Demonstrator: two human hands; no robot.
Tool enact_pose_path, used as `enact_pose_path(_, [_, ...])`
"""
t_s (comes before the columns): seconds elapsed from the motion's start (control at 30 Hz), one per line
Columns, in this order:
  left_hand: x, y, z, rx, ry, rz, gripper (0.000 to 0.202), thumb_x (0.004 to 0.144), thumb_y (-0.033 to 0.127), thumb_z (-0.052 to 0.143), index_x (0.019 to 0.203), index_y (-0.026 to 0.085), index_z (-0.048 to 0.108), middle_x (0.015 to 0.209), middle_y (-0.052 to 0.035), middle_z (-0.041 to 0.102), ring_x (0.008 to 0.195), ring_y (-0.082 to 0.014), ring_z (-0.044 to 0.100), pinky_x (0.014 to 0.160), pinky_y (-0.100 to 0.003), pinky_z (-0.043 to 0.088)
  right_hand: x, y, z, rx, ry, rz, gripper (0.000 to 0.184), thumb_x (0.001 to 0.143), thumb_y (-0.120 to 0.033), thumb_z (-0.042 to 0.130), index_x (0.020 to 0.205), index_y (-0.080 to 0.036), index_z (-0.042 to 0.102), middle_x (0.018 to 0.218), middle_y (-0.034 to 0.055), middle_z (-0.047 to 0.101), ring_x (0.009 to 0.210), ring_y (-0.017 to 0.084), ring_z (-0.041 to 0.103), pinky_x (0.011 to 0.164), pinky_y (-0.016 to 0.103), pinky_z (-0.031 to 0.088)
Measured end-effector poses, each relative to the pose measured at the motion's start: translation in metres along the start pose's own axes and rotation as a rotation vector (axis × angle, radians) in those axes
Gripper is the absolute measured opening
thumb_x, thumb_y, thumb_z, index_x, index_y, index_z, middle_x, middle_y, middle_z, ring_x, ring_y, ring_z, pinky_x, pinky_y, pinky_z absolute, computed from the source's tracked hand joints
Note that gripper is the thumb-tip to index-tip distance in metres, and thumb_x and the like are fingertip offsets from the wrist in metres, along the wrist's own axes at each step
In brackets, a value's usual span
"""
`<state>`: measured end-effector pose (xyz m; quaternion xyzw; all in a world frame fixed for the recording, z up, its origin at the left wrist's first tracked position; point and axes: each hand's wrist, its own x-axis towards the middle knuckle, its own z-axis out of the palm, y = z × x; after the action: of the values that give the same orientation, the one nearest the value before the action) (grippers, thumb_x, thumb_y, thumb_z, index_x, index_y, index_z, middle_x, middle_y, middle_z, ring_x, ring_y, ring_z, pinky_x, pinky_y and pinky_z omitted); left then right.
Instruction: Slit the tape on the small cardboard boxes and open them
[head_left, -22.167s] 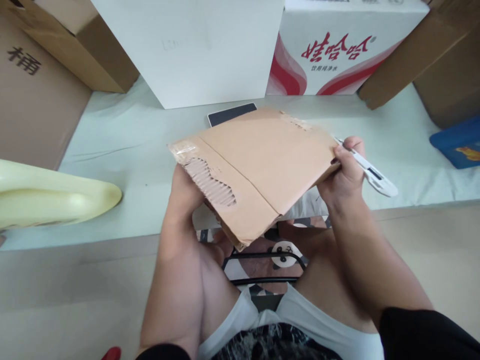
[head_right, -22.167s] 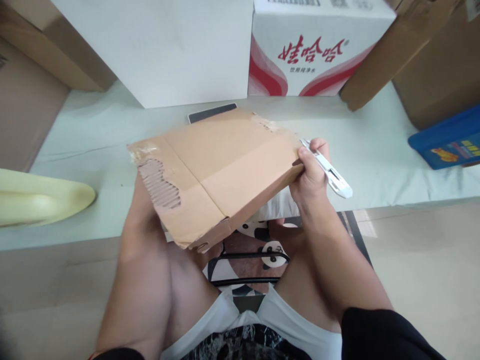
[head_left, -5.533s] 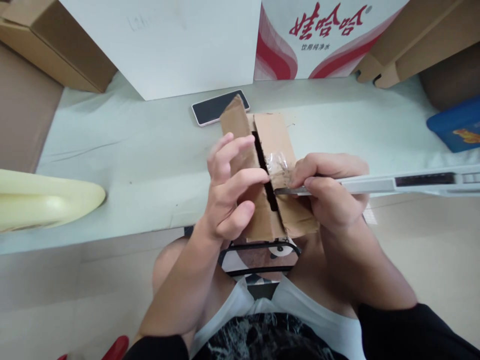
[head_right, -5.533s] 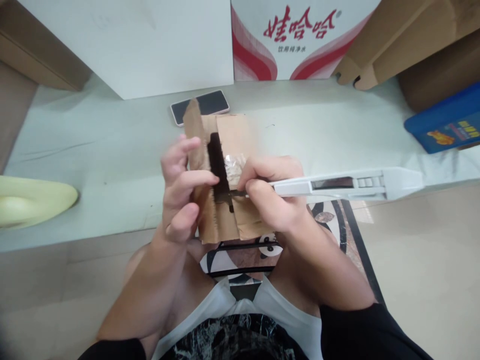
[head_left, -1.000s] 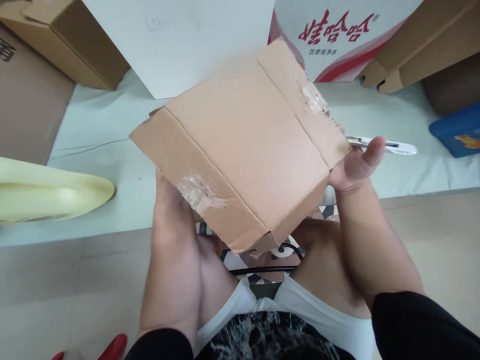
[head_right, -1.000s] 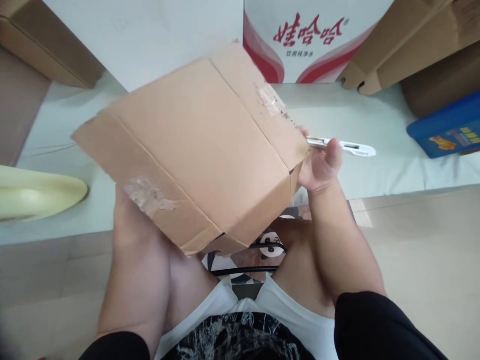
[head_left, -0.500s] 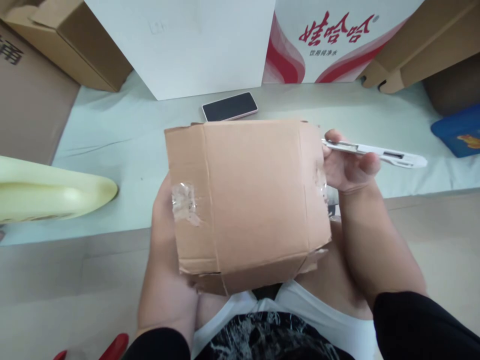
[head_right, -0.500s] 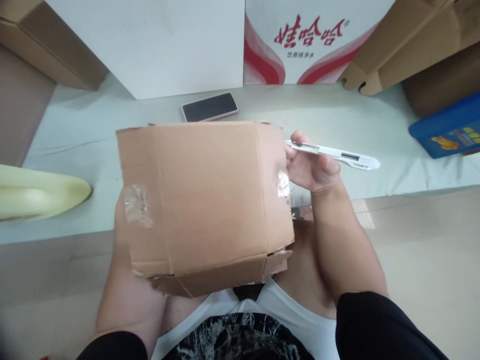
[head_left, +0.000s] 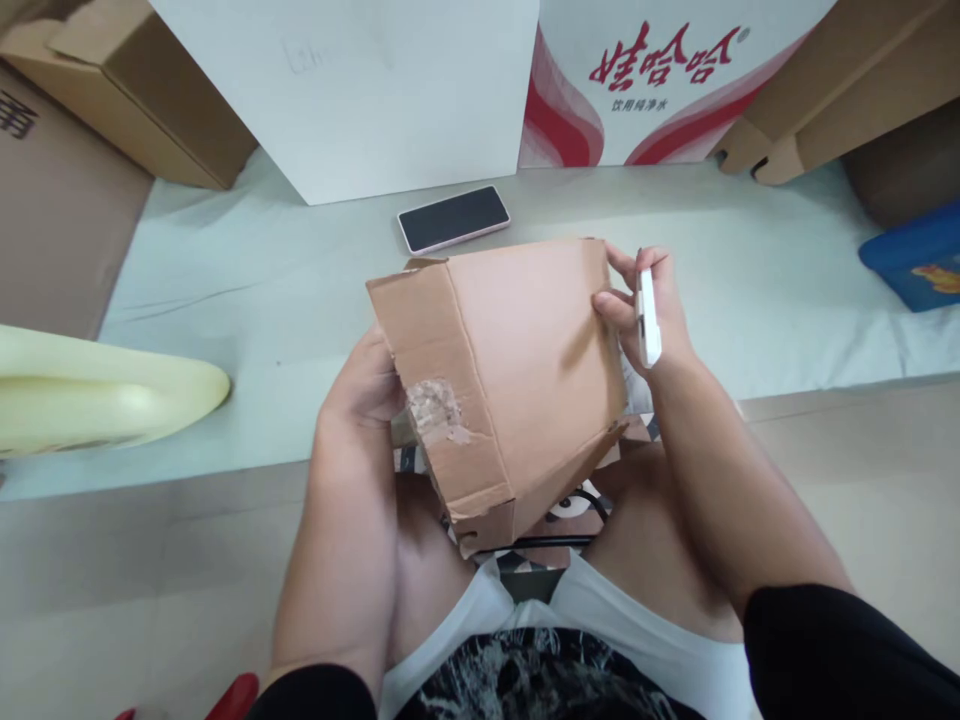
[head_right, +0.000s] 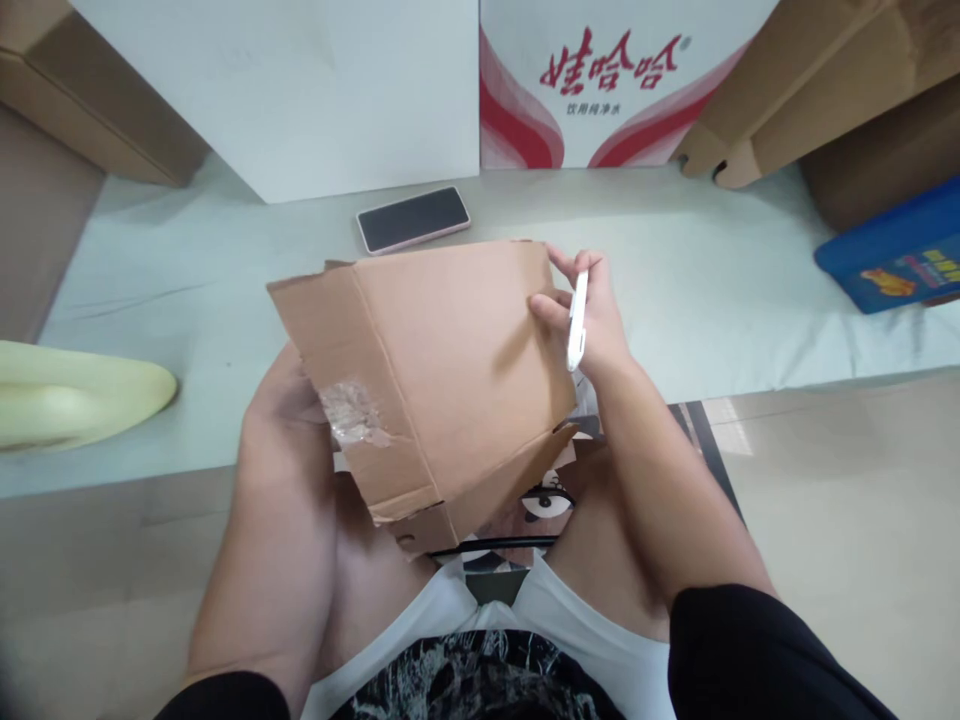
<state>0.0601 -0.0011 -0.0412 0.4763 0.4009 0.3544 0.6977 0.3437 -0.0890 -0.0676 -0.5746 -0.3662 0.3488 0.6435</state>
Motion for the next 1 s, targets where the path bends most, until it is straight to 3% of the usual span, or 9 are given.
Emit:
enact_pose_path(0.1, [0.004,0.004,-0.002,-0.09,-0.014,-0.138,0.055,0.055,0.064,0.097,0.085,0.024,0.073,0.08,-0.0013,0.081,0.107,-0.0375,0.079,0.095,-0.053,0.068,0.003,0.005,-0.001,-0.027,0.08,0.055,0.075,0.059,-0.058,0.097,0.098,-0.031,0.039,0.098,-0.0014,0.066,0.084,0.024,0.067,0.071,0.041,0.058])
enact_pose_path(0.23, [0.007,0.005,-0.005,-0.144,-0.061,-0.096,0.077,0.052,0.084,0.09,0.096,0.024,0.074,0.097,-0.0072,0.084,0.109,-0.0375,0.08,0.091,-0.049,0.069,0.003,0.011,-0.003,-0.125,0.211,0.03,0.072,0.057,-0.049,0.099,0.097,-0.03,0.042,0.077,-0.0067,0.049,0.069,0.018,0.054,0.062,0.034,0.05])
enact_pose_path(0.33, [0.006,0.002,-0.003,-0.077,-0.113,-0.077,0.073,0.055,0.064,0.1,0.109,0.023,0.073,0.111,-0.0111,0.084,0.106,-0.0357,0.081,0.086,-0.045,0.069,0.004,0.011,-0.004,-0.177,0.245,-0.027,0.066,0.06,-0.048,0.097,0.095,-0.029,0.043,0.076,-0.007,0.048,0.063,0.014,0.045,0.056,0.03,0.041])
enact_pose_path(0.43, [0.006,0.003,-0.005,-0.024,-0.033,-0.018,0.066,0.058,0.047,0.101,0.11,0.021,0.07,0.112,-0.0115,0.084,0.107,-0.0363,0.081,0.089,-0.047,0.069,0.008,0.008,-0.007,-0.074,0.204,0.021,0.061,0.064,-0.056,0.092,0.092,-0.029,0.045,0.071,-0.0082,0.049,0.057,0.012,0.042,0.053,0.028,0.037])
enact_pose_path(0.6, [0.012,0.011,-0.022,-0.155,0.164,0.282,0.048,0.068,0.046,0.097,0.102,0.025,0.07,0.113,0.0026,0.084,0.132,-0.0315,0.071,0.118,-0.052,0.057,0.018,0.0,-0.024,0.139,0.238,0.177,0.065,0.061,-0.072,0.086,0.085,-0.028,0.046,0.076,-0.0031,0.069,0.063,0.014,0.063,0.056,0.028,0.047])
enact_pose_path(0.7, [0.02,0.011,-0.03,-0.309,0.203,0.432,0.031,0.081,0.038,0.089,0.104,0.026,0.071,0.124,0.0081,0.082,0.151,-0.0251,0.056,0.13,-0.046,0.046,0.016,-0.002,-0.029,0.195,0.185,0.206,0.064,0.058,-0.073,0.088,0.088,-0.028,0.053,0.075,-0.0036,0.069,0.066,0.017,0.067,0.06,0.031,0.054])
enact_pose_path(0.77, [0.024,0.008,-0.029,-0.459,0.263,0.404,0.016,0.091,0.03,0.079,0.103,0.024,0.07,0.126,0.0045,0.081,0.156,-0.0227,0.05,0.13,-0.042,0.046,0.011,-0.003,-0.025,0.201,0.062,0.223,0.064,0.057,-0.074,0.089,0.088,-0.029,0.057,0.073,-0.0039,0.067,0.067,0.018,0.069,0.064,0.034,0.057])
enact_pose_path(0.9, [0.028,0.006,-0.022,-0.591,0.404,0.266,0.016,0.103,0.015,0.056,0.106,0.024,0.069,0.124,-0.0012,0.082,0.149,-0.0209,0.058,0.121,-0.039,0.053,0.001,-0.007,-0.007,0.161,-0.164,0.207,0.069,0.057,-0.082,0.085,0.093,-0.029,0.061,0.082,0.0011,0.072,0.085,0.026,0.074,0.075,0.041,0.061])
enact_pose_path(1.0, [0.028,0.007,-0.018,-0.52,0.373,0.23,0.015,0.099,0.016,0.062,0.106,0.027,0.07,0.12,-0.0006,0.083,0.142,-0.0209,0.065,0.115,-0.036,0.057,-0.002,-0.009,-0.001,0.067,-0.109,0.115,0.065,0.06,-0.073,0.089,0.098,-0.027,0.063,0.09,0.0037,0.074,0.089,0.025,0.072,0.071,0.037,0.059])
